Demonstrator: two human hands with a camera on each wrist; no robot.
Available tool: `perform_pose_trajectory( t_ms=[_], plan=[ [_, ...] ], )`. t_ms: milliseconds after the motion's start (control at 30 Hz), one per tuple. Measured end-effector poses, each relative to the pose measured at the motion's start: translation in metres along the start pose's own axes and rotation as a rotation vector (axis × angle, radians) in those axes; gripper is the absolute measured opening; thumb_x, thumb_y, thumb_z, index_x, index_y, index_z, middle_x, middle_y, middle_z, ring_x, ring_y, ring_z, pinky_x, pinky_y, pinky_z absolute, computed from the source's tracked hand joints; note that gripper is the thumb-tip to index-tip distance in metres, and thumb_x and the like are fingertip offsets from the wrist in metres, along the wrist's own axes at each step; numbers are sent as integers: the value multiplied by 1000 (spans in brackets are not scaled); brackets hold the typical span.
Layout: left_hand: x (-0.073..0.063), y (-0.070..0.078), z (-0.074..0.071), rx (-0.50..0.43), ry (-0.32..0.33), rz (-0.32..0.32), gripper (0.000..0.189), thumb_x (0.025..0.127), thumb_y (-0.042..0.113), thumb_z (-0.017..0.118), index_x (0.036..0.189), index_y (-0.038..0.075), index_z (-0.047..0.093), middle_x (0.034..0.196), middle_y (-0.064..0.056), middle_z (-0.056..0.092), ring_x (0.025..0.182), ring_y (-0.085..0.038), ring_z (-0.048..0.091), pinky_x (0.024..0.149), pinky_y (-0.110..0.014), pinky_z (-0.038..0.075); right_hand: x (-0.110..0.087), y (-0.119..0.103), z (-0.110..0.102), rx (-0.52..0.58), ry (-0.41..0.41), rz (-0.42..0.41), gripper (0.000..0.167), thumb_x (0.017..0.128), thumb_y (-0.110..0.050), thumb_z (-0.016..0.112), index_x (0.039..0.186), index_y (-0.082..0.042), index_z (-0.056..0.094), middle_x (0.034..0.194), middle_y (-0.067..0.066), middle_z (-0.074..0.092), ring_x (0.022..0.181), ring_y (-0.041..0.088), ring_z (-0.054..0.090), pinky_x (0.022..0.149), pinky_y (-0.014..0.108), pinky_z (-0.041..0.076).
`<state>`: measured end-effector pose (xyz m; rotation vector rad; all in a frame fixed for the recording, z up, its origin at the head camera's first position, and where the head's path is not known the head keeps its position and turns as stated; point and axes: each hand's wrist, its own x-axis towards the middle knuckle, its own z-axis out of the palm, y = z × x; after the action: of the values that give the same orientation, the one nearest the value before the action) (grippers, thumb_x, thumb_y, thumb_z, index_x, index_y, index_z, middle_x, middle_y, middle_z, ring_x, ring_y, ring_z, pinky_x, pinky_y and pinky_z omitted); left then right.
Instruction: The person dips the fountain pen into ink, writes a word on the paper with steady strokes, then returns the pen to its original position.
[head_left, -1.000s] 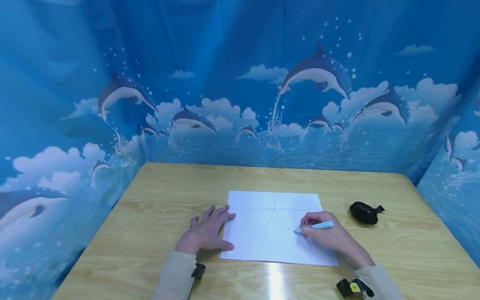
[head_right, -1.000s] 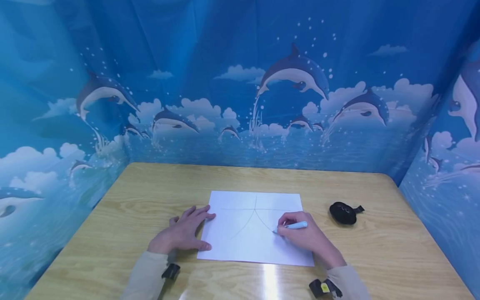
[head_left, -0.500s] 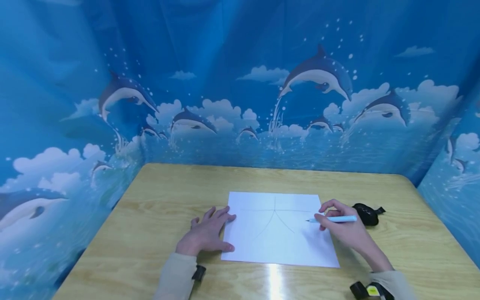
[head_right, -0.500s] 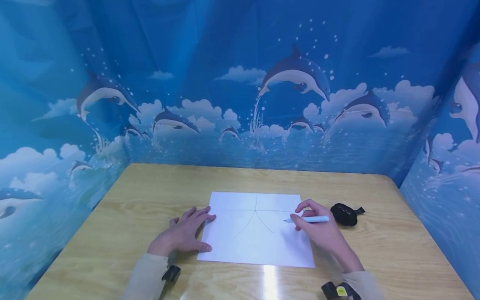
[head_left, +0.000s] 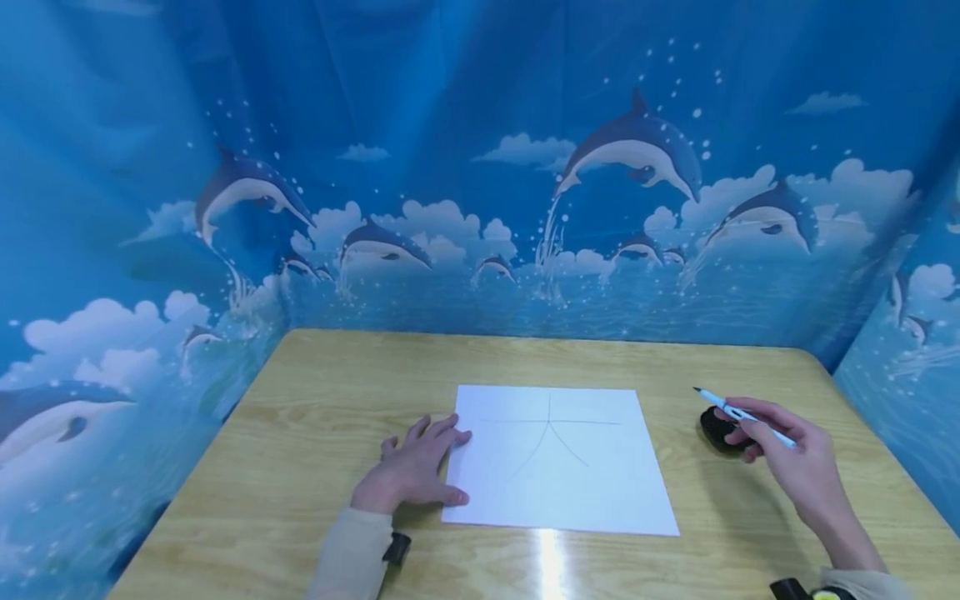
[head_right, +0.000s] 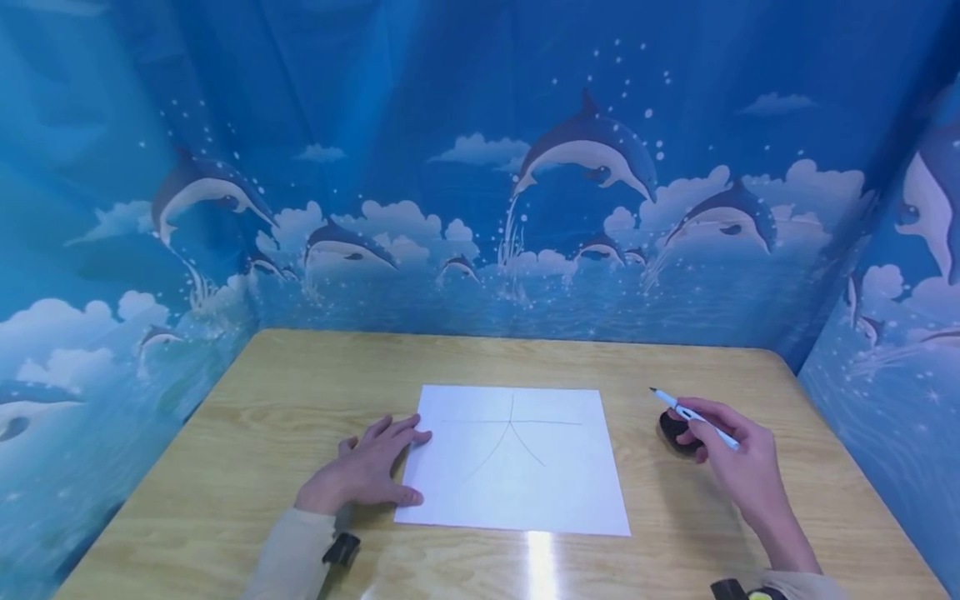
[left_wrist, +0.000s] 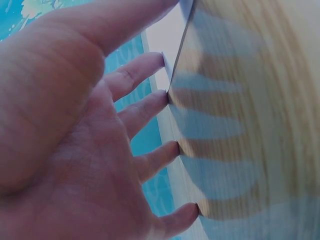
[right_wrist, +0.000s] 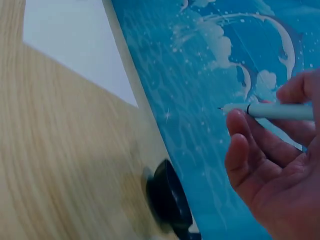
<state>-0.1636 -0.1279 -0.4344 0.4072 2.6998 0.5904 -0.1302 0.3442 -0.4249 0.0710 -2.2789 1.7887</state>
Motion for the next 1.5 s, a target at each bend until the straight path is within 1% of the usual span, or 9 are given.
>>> perform_pose_trajectory(
  t_ms=[167,367,533,667,800,1033,1200,1367,1500],
  plan=[
    [0,-2,0,4,0,-2,84,76,47,87,150,25,51,170,-3,29,157,-43,18,114,-83,14,-4,9,-19,-12,83,132,13,101,-14,65,112,-17,71,88,-14,80,66,7,68,51,22,54],
    [-1,-3,0,7,-6,-4,84,77,48,86,150,25,51,170,-2,29,157,-43,18,114,-83,14,-8,17,-35,-295,172,238,4,98,-26,71,99,-25,67,79,-31,73,68,-6,65,52,21,50],
    [-3,-4,-2,6,0,11,85,77,47,87,150,24,51,170,-4,29,157,-44,19,113,-83,14,-10,27,-44,-503,206,256,16,94,-36,74,94,-21,69,73,-45,59,69,-16,57,53,22,47],
    [-3,-5,-1,10,8,27,86,77,47,86,150,23,50,170,-5,29,156,-45,20,113,-84,15,-8,36,-50,-585,207,282,22,93,-39,74,91,-17,71,69,-46,56,66,-17,55,52,24,45],
    [-2,-6,-1,12,12,34,85,77,47,86,150,23,51,169,-6,30,156,-45,21,112,-84,17,-5,44,-56,-653,205,315,28,92,-41,74,94,-13,72,69,-39,62,66,-22,50,56,21,42],
    [0,-6,1,22,25,23,85,75,49,88,149,24,53,166,-7,34,154,-45,24,112,-84,18,1,52,-58,-760,192,338,33,93,-36,73,103,-5,72,96,16,80,66,-22,39,60,22,36],
    [2,-8,2,24,32,37,88,74,50,88,150,24,51,166,-7,35,154,-45,24,111,-85,19,4,56,-59,-791,168,282,31,92,-34,75,102,-5,73,96,16,80,69,-27,33,63,24,33],
    [1,-9,1,17,27,38,90,73,51,88,150,25,49,166,-5,35,155,-44,22,111,-84,18,2,62,-60,-818,111,194,24,91,-31,77,99,-8,75,88,9,80,68,-25,40,62,23,33],
    [-1,-9,0,15,27,32,89,74,50,88,150,25,50,167,-5,34,156,-42,22,112,-83,18,2,62,-59,-829,94,189,24,90,-30,78,99,-8,75,91,13,79,67,-21,43,60,22,34]
  ],
)
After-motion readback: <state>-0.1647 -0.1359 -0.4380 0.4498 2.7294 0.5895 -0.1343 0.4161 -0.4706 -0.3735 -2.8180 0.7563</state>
